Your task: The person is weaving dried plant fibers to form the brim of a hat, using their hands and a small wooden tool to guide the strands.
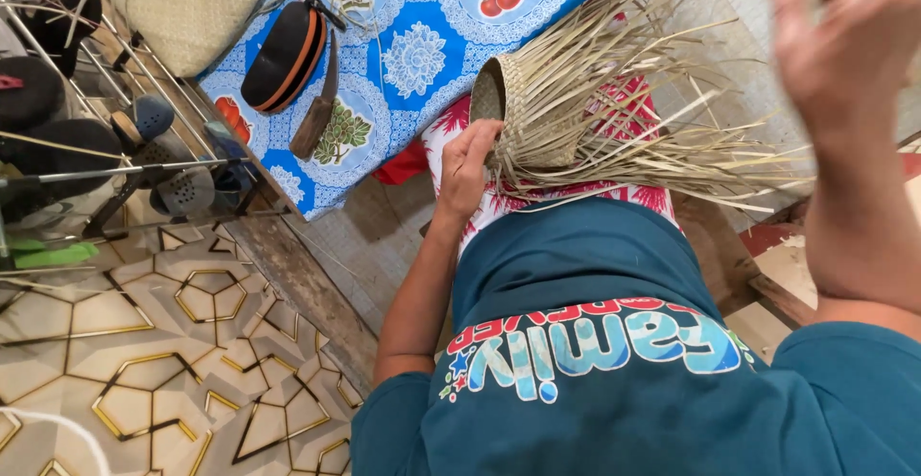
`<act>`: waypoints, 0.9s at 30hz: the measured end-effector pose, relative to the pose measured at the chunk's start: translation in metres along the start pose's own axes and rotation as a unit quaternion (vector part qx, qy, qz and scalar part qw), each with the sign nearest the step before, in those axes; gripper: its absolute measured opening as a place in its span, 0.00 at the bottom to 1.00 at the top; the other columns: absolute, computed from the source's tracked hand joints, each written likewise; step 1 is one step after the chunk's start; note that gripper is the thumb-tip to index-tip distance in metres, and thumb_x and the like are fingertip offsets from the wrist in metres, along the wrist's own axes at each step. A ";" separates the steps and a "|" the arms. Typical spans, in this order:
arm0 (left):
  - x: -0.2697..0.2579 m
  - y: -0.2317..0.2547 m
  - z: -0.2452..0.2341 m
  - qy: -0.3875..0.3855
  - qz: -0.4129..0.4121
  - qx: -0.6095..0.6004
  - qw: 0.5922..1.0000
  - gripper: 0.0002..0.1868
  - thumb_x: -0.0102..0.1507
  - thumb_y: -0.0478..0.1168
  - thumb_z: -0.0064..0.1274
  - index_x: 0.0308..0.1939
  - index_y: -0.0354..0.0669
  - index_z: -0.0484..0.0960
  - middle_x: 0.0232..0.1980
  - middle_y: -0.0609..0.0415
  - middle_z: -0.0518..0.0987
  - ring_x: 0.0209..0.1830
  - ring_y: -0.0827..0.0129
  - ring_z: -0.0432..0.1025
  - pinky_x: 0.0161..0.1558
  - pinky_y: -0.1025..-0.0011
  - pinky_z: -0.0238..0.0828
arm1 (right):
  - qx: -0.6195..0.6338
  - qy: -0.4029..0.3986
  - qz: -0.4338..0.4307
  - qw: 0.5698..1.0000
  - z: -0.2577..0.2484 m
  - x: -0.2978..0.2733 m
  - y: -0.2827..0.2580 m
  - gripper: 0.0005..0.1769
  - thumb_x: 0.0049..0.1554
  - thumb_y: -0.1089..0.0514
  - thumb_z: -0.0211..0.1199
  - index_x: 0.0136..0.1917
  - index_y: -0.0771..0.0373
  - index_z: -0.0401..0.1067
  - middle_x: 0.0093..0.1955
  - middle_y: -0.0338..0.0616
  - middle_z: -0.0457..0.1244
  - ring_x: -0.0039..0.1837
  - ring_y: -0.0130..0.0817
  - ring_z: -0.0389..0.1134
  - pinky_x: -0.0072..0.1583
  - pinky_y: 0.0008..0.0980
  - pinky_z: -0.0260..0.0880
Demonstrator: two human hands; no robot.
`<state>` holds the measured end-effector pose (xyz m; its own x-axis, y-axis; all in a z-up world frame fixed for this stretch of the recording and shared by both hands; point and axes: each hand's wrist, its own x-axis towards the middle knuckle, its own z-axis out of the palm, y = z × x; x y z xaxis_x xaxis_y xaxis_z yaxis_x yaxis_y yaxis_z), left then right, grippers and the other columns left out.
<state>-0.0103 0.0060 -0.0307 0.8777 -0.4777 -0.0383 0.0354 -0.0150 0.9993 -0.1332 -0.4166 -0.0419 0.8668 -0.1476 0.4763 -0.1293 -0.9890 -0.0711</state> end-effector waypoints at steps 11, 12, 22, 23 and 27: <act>-0.017 -0.001 -0.016 -0.053 0.073 0.050 0.995 0.13 0.64 0.28 0.55 0.53 0.32 0.83 0.53 0.40 0.81 0.66 0.51 0.69 0.72 0.48 0.56 | 0.154 -0.178 -0.172 0.956 -0.068 0.009 -0.216 0.07 0.60 0.49 0.60 0.48 0.52 0.70 0.39 0.38 0.57 0.41 0.42 0.68 0.40 0.38 0.68; -0.017 -0.002 -0.017 -0.061 0.066 0.067 0.994 0.14 0.64 0.29 0.55 0.54 0.31 0.82 0.55 0.37 0.81 0.69 0.47 0.68 0.72 0.47 0.57 | 0.180 -0.177 -0.179 0.951 -0.063 0.010 -0.222 0.09 0.63 0.49 0.56 0.48 0.54 0.70 0.38 0.39 0.56 0.40 0.43 0.68 0.39 0.38 0.68; -0.018 -0.002 -0.013 -0.058 0.025 0.050 0.997 0.14 0.69 0.31 0.52 0.58 0.32 0.82 0.58 0.34 0.80 0.72 0.43 0.63 0.72 0.44 0.56 | 0.405 -0.300 -0.123 0.855 -0.080 0.015 -0.256 0.09 0.58 0.50 0.61 0.40 0.56 0.68 0.38 0.43 0.60 0.47 0.54 0.70 0.41 0.48 0.69; -0.019 0.000 -0.012 -0.050 0.022 0.039 0.998 0.14 0.69 0.31 0.52 0.58 0.30 0.81 0.57 0.33 0.80 0.72 0.42 0.63 0.72 0.43 0.56 | 0.434 -0.327 -0.125 0.830 -0.095 0.017 -0.258 0.09 0.58 0.49 0.62 0.42 0.55 0.70 0.37 0.41 0.61 0.46 0.55 0.70 0.40 0.47 0.70; -0.016 -0.007 -0.012 -0.042 0.020 0.021 0.999 0.13 0.70 0.32 0.51 0.56 0.28 0.82 0.55 0.34 0.81 0.70 0.44 0.67 0.72 0.45 0.57 | 0.278 -0.270 -0.107 0.916 -0.112 0.032 -0.243 0.23 0.63 0.36 0.55 0.59 0.54 0.69 0.40 0.42 0.61 0.44 0.50 0.72 0.41 0.47 0.72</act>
<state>-0.0193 0.0244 -0.0369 0.8349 -0.5504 0.0009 -0.0213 -0.0307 0.9993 -0.1277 -0.1810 0.0890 0.9749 0.2190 0.0399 0.2062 -0.8205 -0.5332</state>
